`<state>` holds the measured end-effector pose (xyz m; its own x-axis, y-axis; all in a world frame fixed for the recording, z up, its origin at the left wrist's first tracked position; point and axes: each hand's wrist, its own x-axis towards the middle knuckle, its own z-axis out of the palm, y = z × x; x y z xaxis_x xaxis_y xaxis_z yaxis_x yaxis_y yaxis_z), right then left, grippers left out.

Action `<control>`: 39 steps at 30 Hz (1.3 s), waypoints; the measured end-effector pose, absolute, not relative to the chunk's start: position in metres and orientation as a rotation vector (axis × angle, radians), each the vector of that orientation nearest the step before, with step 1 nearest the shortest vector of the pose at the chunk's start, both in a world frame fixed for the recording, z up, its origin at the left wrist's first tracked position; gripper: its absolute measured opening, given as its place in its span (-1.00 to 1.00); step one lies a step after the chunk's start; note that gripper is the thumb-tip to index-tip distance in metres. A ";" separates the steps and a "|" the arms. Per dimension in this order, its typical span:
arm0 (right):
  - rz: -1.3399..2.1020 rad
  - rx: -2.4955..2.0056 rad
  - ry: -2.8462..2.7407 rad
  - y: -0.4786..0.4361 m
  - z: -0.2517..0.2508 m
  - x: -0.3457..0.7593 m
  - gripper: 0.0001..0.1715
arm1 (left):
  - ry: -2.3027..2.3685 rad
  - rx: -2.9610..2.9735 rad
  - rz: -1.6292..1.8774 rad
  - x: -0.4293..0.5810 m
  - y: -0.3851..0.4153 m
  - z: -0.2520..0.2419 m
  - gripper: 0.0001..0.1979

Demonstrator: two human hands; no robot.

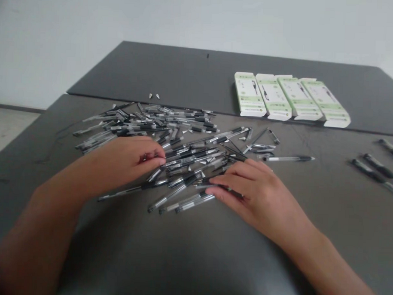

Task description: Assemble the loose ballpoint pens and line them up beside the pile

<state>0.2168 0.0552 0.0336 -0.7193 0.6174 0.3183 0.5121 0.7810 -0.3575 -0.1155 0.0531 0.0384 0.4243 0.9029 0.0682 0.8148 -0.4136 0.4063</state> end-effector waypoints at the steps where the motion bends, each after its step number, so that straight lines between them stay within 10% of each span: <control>1: 0.346 -0.841 -2.544 0.053 0.033 0.216 -0.85 | 1.494 2.369 0.402 -0.116 0.053 0.037 -0.83; 39: 0.214 -0.928 -2.462 0.050 0.033 0.213 -0.80 | 1.655 2.413 0.558 -0.109 0.056 0.023 -0.88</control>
